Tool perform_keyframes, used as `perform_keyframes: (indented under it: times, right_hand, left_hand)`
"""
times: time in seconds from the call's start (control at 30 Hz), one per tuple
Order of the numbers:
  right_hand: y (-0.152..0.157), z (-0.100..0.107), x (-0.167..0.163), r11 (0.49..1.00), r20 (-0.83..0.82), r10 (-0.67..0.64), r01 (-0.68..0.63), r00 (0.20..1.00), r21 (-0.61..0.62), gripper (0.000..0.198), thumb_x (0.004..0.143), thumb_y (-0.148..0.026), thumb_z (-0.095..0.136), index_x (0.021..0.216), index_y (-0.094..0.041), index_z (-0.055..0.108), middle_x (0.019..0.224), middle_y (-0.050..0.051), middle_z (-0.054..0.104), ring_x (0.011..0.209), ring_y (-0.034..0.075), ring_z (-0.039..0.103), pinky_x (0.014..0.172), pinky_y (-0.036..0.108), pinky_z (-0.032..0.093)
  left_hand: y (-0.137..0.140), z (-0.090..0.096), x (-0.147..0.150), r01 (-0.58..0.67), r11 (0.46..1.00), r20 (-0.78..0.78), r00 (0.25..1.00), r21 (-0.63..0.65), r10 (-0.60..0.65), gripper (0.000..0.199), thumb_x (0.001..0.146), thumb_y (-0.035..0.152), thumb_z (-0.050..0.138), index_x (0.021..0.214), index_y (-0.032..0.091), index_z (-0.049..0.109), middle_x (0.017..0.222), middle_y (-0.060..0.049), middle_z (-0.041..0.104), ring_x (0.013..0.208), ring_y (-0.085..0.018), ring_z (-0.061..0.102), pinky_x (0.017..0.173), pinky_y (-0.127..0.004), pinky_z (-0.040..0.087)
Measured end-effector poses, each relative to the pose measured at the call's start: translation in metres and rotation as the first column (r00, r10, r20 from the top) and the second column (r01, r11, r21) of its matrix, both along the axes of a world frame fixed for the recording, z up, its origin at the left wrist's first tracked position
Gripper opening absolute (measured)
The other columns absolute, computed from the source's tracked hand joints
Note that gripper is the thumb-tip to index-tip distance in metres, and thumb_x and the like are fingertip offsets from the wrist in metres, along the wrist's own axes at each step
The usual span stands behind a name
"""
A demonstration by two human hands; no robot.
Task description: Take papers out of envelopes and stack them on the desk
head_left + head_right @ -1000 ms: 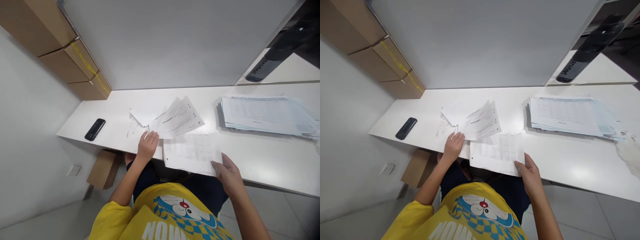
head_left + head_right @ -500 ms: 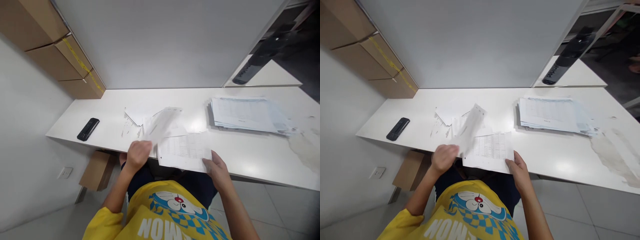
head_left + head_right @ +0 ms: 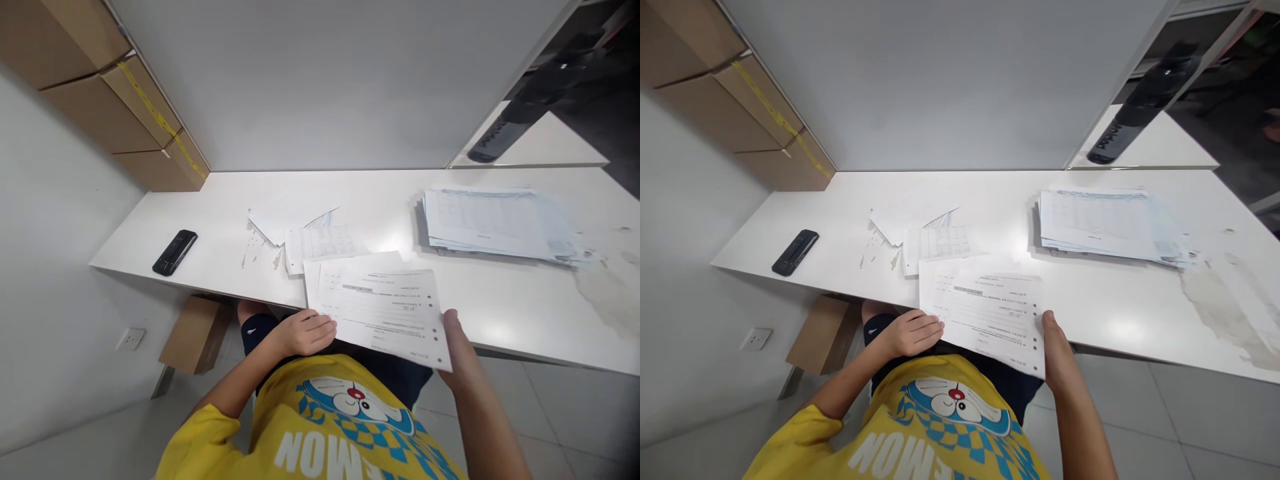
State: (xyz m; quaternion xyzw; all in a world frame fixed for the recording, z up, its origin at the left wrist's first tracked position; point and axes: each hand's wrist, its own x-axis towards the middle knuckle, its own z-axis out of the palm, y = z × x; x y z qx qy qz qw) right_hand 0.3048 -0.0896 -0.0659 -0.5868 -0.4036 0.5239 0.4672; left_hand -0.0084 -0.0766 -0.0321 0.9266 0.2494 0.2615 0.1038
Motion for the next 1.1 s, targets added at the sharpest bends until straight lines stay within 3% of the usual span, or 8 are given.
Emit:
perform_keyframes:
  times: [0.13,0.3,0.37,0.47,0.57,0.67,0.97,1.1]
  right_hand:
    - [-0.001,0.012,0.001,0.968,-0.091,-0.017,-0.006,0.996,-0.251,0.053,0.073,-0.057,0.075,0.112,-0.022,0.071,0.102,0.011,0.076,0.093,0.035,0.072,0.080,0.045,0.061]
    - [-0.002,0.015,0.000,0.955,-0.150,-0.072,0.025,0.986,-0.294,0.054,0.065,-0.053,0.083,0.106,-0.019,0.072,0.100,0.012,0.076,0.086,0.035,0.073,0.079,0.051,0.061]
    - [-0.003,0.014,0.001,0.955,-0.166,-0.048,-0.003,0.985,-0.296,0.055,0.064,-0.054,0.082,0.106,-0.019,0.072,0.099,0.013,0.076,0.086,0.036,0.072,0.077,0.051,0.061]
    - [-0.006,0.013,0.001,0.952,-0.197,-0.031,-0.031,0.980,-0.304,0.056,0.064,-0.054,0.082,0.107,-0.018,0.073,0.098,0.014,0.076,0.084,0.036,0.072,0.074,0.050,0.060]
    - [-0.010,0.014,0.001,0.951,-0.243,-0.016,-0.060,0.970,-0.303,0.056,0.064,-0.053,0.083,0.106,-0.018,0.074,0.097,0.014,0.076,0.083,0.035,0.073,0.073,0.049,0.060]
    - [-0.012,0.015,0.000,0.954,-0.243,0.026,-0.097,0.970,-0.283,0.053,0.065,-0.055,0.082,0.103,-0.018,0.075,0.094,0.013,0.076,0.084,0.035,0.072,0.073,0.048,0.059]
    - [-0.005,0.022,0.008,0.956,-0.220,0.073,-0.131,0.973,-0.262,0.042,0.066,-0.053,0.081,0.091,-0.019,0.076,0.089,0.010,0.077,0.085,0.033,0.072,0.078,0.048,0.058]
    - [-0.004,0.024,0.011,0.950,-0.162,0.111,-0.152,0.981,-0.271,0.046,0.064,-0.058,0.080,0.088,-0.019,0.077,0.085,0.011,0.076,0.083,0.034,0.072,0.076,0.048,0.058]
  left_hand:
    - [-0.007,-0.002,0.004,-0.113,0.974,-0.006,0.993,-0.195,0.114,0.023,0.096,0.020,0.050,0.094,0.028,0.071,0.105,-0.005,0.076,0.103,-0.019,0.071,0.087,-0.036,0.057]
    - [-0.004,-0.018,0.005,-0.309,0.950,0.219,0.925,-0.034,0.309,0.029,0.091,0.022,0.058,0.118,0.028,0.064,0.113,-0.009,0.072,0.116,-0.023,0.064,0.100,-0.043,0.052]
    - [-0.002,-0.022,0.009,-0.445,0.890,0.325,0.830,-0.102,0.452,0.037,0.091,0.031,0.060,0.127,0.025,0.057,0.124,-0.013,0.066,0.125,-0.027,0.057,0.105,-0.047,0.048]
    - [-0.003,-0.021,0.018,-0.536,0.701,0.391,0.585,-0.471,0.710,0.042,0.096,0.042,0.052,0.134,0.024,0.049,0.137,-0.016,0.056,0.130,-0.026,0.054,0.106,-0.045,0.048]
    - [-0.009,-0.017,0.027,-0.342,0.478,0.342,0.389,-0.809,0.855,0.042,0.101,0.046,0.037,0.135,0.023,0.047,0.137,-0.015,0.057,0.125,-0.023,0.058,0.101,-0.040,0.052]
    - [-0.016,-0.016,0.032,-0.186,0.337,0.251,0.371,-0.923,0.894,0.043,0.098,0.050,0.045,0.131,0.022,0.051,0.133,-0.014,0.060,0.124,-0.025,0.060,0.099,-0.039,0.053]
    - [-0.014,-0.017,0.026,-0.183,0.307,0.226,0.362,-0.934,0.904,0.066,0.089,0.056,0.059,0.145,0.025,0.039,0.149,-0.016,0.048,0.138,-0.028,0.048,0.103,-0.041,0.050]
    - [-0.008,-0.003,0.026,0.020,0.272,0.256,0.409,-0.962,0.876,0.061,0.084,0.056,0.066,0.132,0.021,0.056,0.125,-0.015,0.068,0.119,-0.030,0.063,0.093,-0.042,0.055]
